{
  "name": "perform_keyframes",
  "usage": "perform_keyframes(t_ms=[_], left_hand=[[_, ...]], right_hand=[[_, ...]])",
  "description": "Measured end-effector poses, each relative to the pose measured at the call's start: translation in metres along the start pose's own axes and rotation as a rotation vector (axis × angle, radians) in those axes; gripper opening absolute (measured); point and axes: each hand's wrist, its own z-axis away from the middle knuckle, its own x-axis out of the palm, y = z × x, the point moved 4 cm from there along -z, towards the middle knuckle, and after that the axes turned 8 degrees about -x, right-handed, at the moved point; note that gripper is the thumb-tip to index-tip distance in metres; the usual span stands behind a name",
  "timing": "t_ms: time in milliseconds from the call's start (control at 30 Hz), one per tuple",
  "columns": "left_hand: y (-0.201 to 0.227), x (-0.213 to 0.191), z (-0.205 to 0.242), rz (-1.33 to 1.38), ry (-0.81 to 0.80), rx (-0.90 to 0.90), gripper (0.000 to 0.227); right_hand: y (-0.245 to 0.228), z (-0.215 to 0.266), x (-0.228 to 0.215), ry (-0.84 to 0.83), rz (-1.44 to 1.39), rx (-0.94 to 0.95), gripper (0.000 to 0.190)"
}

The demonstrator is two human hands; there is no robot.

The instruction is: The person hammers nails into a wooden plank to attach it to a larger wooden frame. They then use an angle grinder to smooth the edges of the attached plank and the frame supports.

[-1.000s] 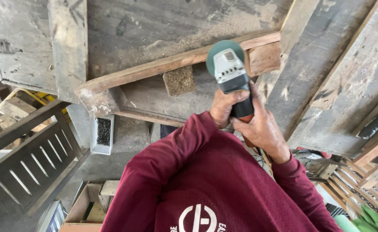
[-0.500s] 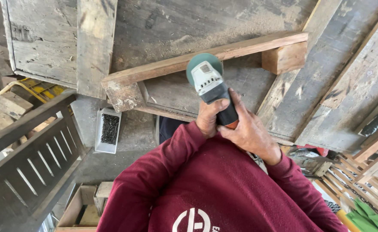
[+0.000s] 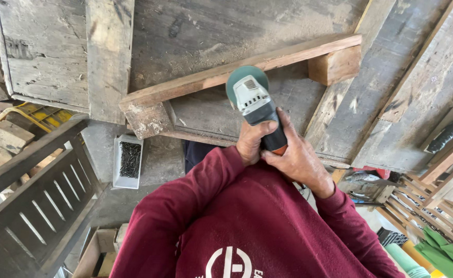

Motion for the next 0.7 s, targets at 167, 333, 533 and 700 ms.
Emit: perform_keyframes(t_ms=[167, 333, 533, 700], left_hand=[[-0.019, 0.012, -0.022, 0.000, -0.059, -0.021, 0.053], [-0.035, 0.020, -0.039, -0.016, -0.032, -0.081, 0.054], [-0.049, 0.033, -0.067, -0.035, -0.091, -0.072, 0.056], [-0.061, 0.060, -0.099, -0.089, -0.153, -0.136, 0.055]], right_hand=[[0.023, 0.005, -0.018, 0.045, 0.021, 0.029, 0.105], [0.041, 0.007, -0.030, 0.067, 0.016, 0.004, 0.106], [0.056, 0.004, -0.051, 0.099, 0.032, 0.025, 0.109], [0.068, 0.006, -0.073, 0.171, -0.050, 0.188, 0.108]])
